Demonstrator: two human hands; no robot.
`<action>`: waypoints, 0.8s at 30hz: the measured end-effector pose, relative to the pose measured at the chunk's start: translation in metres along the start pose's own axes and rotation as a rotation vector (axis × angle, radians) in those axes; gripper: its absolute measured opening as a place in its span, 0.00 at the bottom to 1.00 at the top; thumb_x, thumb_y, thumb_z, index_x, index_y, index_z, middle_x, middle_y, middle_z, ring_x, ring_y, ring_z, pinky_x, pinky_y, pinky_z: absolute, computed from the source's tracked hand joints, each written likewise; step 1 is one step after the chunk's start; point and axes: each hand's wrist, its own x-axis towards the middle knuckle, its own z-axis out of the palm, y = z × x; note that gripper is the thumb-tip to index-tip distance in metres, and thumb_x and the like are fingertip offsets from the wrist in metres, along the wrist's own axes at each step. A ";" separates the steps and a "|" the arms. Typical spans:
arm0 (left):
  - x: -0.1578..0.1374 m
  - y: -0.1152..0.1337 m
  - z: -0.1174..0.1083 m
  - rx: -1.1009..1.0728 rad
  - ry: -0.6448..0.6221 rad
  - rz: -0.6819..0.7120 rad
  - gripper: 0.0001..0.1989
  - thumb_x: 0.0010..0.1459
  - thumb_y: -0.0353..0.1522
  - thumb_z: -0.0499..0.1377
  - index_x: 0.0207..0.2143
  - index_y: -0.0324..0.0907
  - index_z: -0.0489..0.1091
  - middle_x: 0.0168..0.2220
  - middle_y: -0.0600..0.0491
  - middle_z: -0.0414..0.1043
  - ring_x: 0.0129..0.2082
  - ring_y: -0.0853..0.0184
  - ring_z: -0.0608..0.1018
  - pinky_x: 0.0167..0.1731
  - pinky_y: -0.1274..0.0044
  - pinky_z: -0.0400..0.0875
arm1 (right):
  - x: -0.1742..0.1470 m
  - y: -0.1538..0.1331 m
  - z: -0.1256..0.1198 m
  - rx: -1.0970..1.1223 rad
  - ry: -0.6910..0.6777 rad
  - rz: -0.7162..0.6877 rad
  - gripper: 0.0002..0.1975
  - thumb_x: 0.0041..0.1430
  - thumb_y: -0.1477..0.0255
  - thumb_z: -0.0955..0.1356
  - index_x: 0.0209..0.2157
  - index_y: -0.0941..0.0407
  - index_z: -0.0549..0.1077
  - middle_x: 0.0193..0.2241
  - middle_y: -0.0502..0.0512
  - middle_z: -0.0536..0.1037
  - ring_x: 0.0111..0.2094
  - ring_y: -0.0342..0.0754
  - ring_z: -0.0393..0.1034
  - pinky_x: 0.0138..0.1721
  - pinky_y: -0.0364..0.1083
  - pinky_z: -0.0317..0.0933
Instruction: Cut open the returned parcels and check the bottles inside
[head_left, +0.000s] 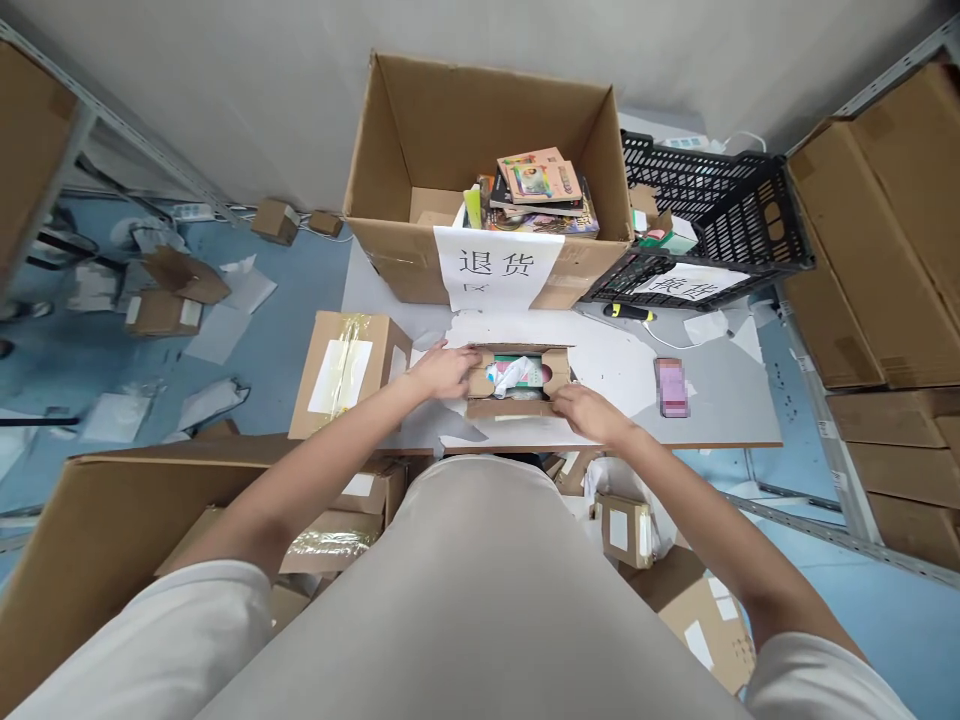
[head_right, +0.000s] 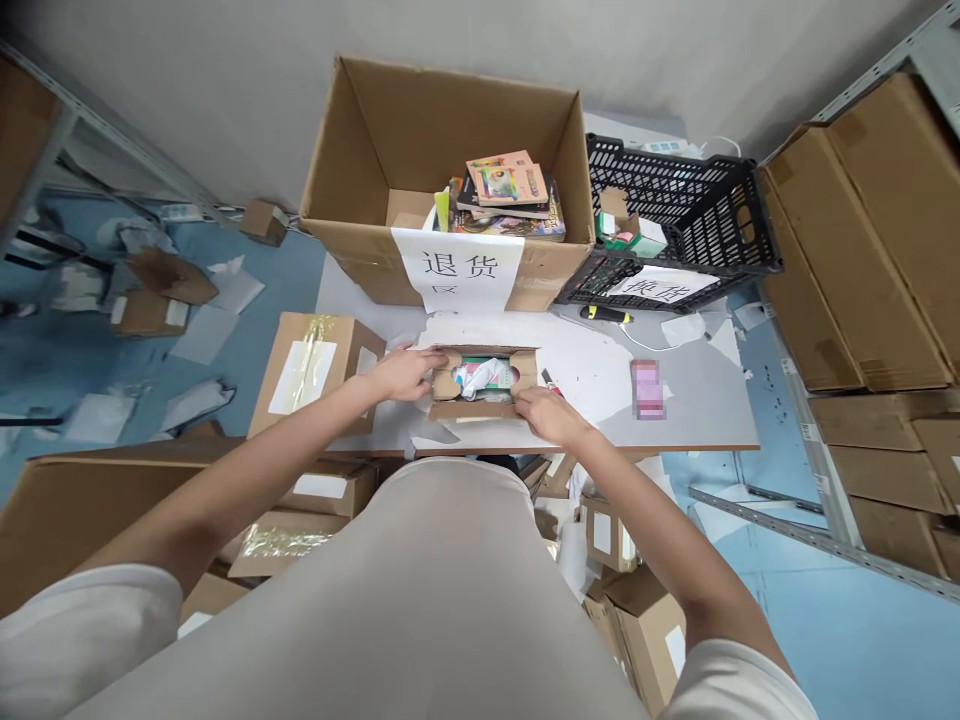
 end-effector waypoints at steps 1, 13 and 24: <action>0.005 0.009 -0.005 0.022 0.020 -0.002 0.20 0.53 0.30 0.51 0.48 0.40 0.69 0.49 0.44 0.73 0.49 0.58 0.74 0.51 0.64 0.62 | 0.012 0.001 -0.007 -0.020 -0.043 0.035 0.16 0.57 0.82 0.59 0.43 0.60 0.74 0.42 0.63 0.75 0.46 0.51 0.67 0.49 0.49 0.58; 0.028 0.054 -0.020 0.197 -0.120 0.021 0.22 0.55 0.47 0.56 0.31 0.37 0.77 0.33 0.40 0.76 0.40 0.54 0.76 0.46 0.64 0.60 | 0.050 0.007 -0.034 -0.305 -0.284 0.072 0.14 0.55 0.67 0.69 0.36 0.63 0.78 0.38 0.67 0.77 0.46 0.58 0.68 0.49 0.53 0.56; -0.014 0.037 0.045 0.019 0.136 -0.309 0.58 0.42 0.60 0.55 0.65 0.30 0.43 0.67 0.35 0.36 0.64 0.44 0.47 0.58 0.54 0.42 | -0.001 0.034 0.031 -0.234 0.029 0.281 0.24 0.65 0.68 0.57 0.61 0.58 0.57 0.63 0.65 0.56 0.64 0.58 0.47 0.59 0.69 0.37</action>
